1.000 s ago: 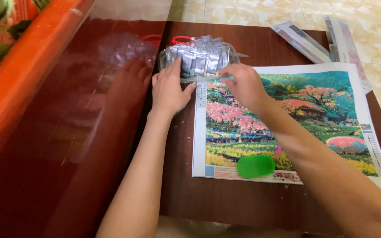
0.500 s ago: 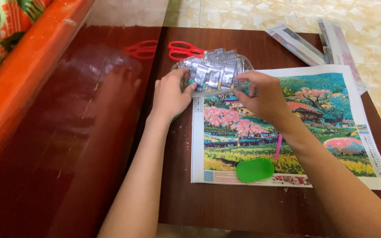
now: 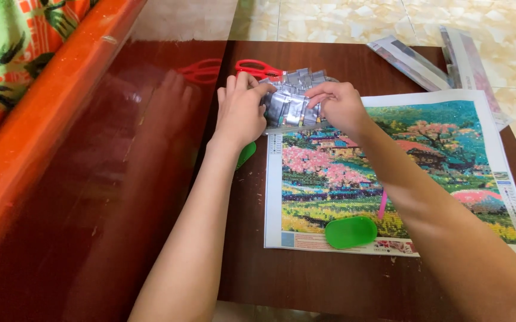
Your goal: The person performs diamond painting by picking up small resin diamonds with a pen tool and placing them onto a sticky canvas, occasionally using a scraper to shift the canvas and an eraser to reposition the diamonds.
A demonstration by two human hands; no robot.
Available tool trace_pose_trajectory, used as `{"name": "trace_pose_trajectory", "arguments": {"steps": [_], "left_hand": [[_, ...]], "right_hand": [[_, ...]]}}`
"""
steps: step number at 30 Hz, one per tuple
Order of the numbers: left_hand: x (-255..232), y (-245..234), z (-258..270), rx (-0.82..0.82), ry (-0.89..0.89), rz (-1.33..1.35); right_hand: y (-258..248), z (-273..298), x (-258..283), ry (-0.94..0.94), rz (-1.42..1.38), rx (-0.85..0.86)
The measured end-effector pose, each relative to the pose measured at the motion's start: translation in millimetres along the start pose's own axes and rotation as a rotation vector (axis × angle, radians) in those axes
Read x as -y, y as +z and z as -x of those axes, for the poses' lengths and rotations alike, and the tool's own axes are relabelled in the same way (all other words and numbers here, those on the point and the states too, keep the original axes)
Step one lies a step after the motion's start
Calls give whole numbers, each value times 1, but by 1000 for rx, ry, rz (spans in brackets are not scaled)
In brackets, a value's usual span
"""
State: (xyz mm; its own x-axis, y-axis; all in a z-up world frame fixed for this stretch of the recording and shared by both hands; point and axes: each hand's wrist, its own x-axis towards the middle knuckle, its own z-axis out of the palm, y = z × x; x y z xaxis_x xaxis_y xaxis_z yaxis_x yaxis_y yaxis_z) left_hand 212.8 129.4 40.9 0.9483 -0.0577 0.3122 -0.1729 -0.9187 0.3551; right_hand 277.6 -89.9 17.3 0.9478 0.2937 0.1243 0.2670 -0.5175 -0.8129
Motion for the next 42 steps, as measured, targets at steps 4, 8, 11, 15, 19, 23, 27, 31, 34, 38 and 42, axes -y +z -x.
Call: {"name": "trace_pose_trajectory", "arguments": {"steps": [4, 8, 11, 15, 19, 23, 27, 31, 34, 38, 42], "left_hand": [[-2, -6, 6, -1, -27, 84], [-2, -8, 9, -81, -24, 137], [5, -1, 6, -98, -11, 120], [15, 13, -1, -67, -16, 42], [11, 4, 2, -38, -16, 95], [11, 7, -1, -20, -24, 107], [27, 27, -16, 16, -80, 154], [29, 23, -17, 26, -99, 195], [33, 26, -14, 12, -137, 264], [37, 30, -8, 5, -177, 330], [12, 10, -1, -166, -160, 549]], "right_hand": [[-6, 5, 10, -14, -34, 42], [-12, 25, 27, -81, -12, 36], [-14, 35, 30, -128, 7, 4], [-11, 37, 23, -195, 77, -66], [-9, 36, 20, -192, 96, -71], [-9, 36, 23, -191, 106, -80], [-3, 29, 17, -118, 81, -69], [-5, 32, 25, -108, 17, -35], [-4, 32, 28, -92, 16, -34], [-1, 29, 25, -69, 19, -37], [-3, 32, 29, -136, -1, -102]]}}
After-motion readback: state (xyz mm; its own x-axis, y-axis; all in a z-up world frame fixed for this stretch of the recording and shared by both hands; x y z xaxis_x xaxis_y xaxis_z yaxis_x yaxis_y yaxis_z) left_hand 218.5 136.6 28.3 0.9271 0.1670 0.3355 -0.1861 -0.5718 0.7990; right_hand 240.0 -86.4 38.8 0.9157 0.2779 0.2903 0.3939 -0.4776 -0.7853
